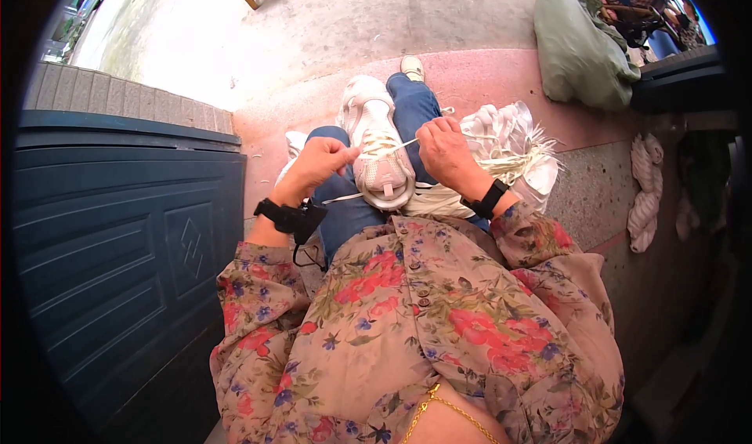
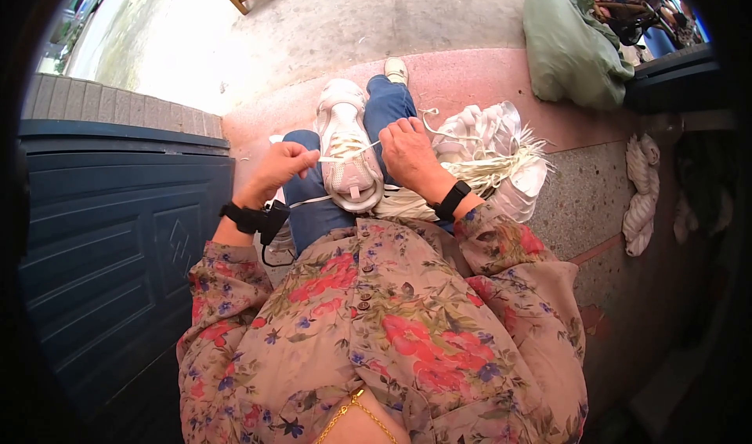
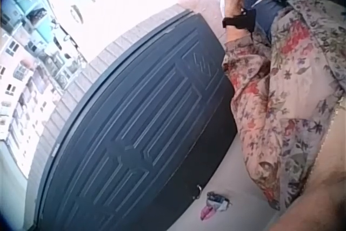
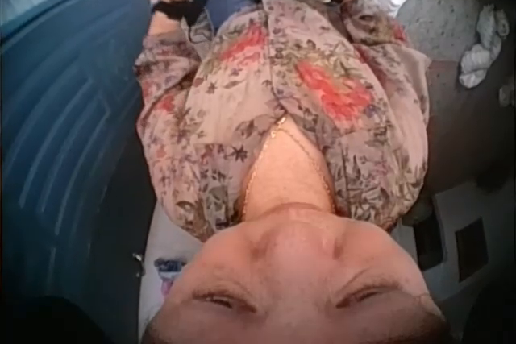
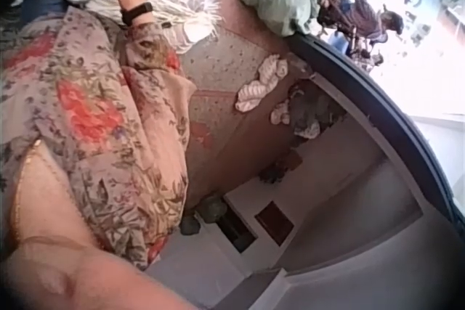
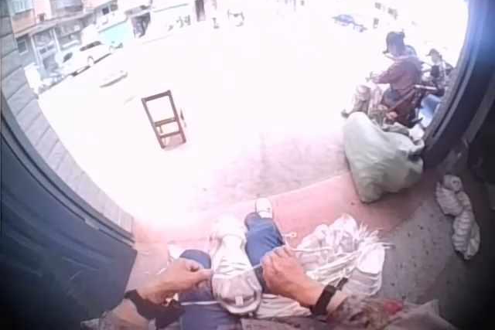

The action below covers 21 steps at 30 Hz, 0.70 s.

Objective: Threading laces into white shoe uppers.

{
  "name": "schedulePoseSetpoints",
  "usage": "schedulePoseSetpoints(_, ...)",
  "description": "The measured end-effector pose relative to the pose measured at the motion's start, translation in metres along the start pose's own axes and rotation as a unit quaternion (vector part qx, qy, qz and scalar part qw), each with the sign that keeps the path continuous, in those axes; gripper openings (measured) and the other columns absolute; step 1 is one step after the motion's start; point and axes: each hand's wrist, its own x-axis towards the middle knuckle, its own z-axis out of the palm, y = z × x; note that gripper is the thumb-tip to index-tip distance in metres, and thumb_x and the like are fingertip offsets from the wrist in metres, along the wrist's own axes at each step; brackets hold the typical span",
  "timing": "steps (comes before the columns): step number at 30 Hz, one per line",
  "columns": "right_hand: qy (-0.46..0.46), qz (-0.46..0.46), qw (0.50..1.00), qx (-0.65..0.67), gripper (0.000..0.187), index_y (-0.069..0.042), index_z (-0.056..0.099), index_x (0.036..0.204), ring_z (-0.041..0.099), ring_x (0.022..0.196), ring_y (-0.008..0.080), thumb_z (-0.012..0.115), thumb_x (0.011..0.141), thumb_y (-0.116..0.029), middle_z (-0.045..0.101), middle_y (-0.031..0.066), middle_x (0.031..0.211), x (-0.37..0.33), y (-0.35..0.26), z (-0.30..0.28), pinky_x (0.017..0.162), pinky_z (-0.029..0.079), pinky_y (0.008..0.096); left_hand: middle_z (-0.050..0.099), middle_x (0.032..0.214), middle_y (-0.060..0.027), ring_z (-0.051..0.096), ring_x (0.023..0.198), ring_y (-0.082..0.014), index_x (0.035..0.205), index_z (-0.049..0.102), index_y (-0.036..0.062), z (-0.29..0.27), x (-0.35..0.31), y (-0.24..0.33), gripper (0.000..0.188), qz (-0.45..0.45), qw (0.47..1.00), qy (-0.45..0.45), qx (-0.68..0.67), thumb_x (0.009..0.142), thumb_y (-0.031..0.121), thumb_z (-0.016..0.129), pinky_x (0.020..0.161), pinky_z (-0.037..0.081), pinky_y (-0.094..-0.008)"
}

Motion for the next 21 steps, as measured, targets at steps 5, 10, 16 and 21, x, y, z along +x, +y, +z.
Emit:
schedulePoseSetpoints(5, 0.004, 0.016, 0.998, -0.055, 0.005, -0.005, 0.049, 0.075, 0.05, 0.079, 0.0255, 0.047, 0.07, -0.005, 0.052, 0.0109, 0.077, 0.008, 0.006, -0.003, 0.077, 0.036, 0.0378, 0.05, 0.057, 0.0014, 0.044, 0.054, -0.0069, 0.068, 0.057, 0.0059, -0.019, -0.024, 0.038, 0.028, 0.076, 0.975, -0.01, -0.21, 0.086, 0.026, 0.057, 0.061, 0.038, -0.0212)
schedulePoseSetpoints(10, -0.041, 0.029, 0.998, -0.021, 0.004, -0.005, 0.048, 0.077, 0.051, 0.082, 0.0281, 0.049, 0.073, -0.006, 0.054, 0.0113, 0.078, 0.003, 0.02, -0.009, 0.075, 0.037, 0.0392, 0.042, 0.054, 0.0027, 0.04, 0.055, -0.0071, 0.069, 0.053, 0.0056, -0.008, -0.048, 0.046, 0.024, 0.135, 0.938, 0.033, -0.316, 0.09, 0.019, 0.051, 0.072, 0.04, -0.0266)
schedulePoseSetpoints(16, -0.134, 0.338, 0.806, 0.467, 0.031, -0.007, 0.051, 0.066, 0.04, 0.048, 0.0063, 0.055, 0.087, -0.028, 0.046, -0.0042, 0.057, 0.017, 0.02, -0.035, 0.064, 0.042, 0.025, 0.041, 0.054, 0.0033, 0.039, 0.054, -0.0061, 0.071, 0.053, 0.0054, -0.004, -0.055, 0.048, 0.023, 0.174, 0.926, 0.017, -0.334, 0.09, 0.018, 0.05, 0.076, 0.041, -0.0278)
schedulePoseSetpoints(21, -0.02, 0.357, 0.618, 0.7, 0.028, -0.01, 0.049, 0.068, 0.043, 0.054, 0.0059, 0.05, 0.09, -0.028, 0.044, -0.0039, 0.058, 0.032, 0.02, -0.053, 0.074, 0.046, 0.0286, 0.042, 0.056, 0.0022, 0.042, 0.06, -0.01, 0.07, 0.052, 0.0074, -0.003, -0.048, 0.045, 0.027, 0.222, 0.892, 0.013, -0.395, 0.091, 0.024, 0.048, 0.077, 0.04, -0.0323)
